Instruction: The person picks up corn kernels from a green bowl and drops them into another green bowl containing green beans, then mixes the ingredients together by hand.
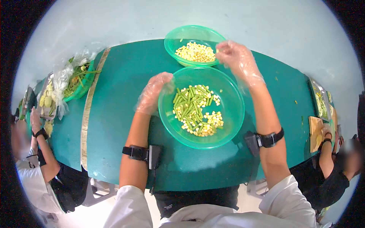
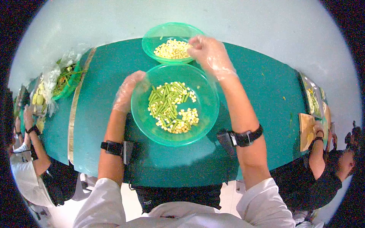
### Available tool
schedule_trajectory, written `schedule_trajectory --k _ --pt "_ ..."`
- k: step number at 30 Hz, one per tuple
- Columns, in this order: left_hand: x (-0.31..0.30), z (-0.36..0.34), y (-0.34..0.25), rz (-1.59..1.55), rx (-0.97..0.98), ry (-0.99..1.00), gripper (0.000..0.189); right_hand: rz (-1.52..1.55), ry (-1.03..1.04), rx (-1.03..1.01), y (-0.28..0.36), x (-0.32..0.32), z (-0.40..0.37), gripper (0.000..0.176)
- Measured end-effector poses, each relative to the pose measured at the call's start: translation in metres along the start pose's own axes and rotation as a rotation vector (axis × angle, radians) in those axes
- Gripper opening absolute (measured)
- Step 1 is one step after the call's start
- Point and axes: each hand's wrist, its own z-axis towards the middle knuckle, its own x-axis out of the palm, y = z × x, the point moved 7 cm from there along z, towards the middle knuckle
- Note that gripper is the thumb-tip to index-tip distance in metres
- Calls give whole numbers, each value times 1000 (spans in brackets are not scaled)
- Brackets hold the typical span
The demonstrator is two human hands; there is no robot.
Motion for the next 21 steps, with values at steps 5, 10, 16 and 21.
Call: schedule_trajectory --k 5,10,16,21 --pt "-4 0 3 19 3 -71 34 -28 -28 43 9 -8 -10 26" --pt "-1 -2 2 -35 -68 -79 34 -9 191 -57 22 11 -55 21" --pt "-5 -2 6 -8 -104 -106 33 -346 437 -168 26 60 -77 17" --pt "-2 -8 -7 0 -45 -175 35 -432 487 -132 20 80 -89 19"
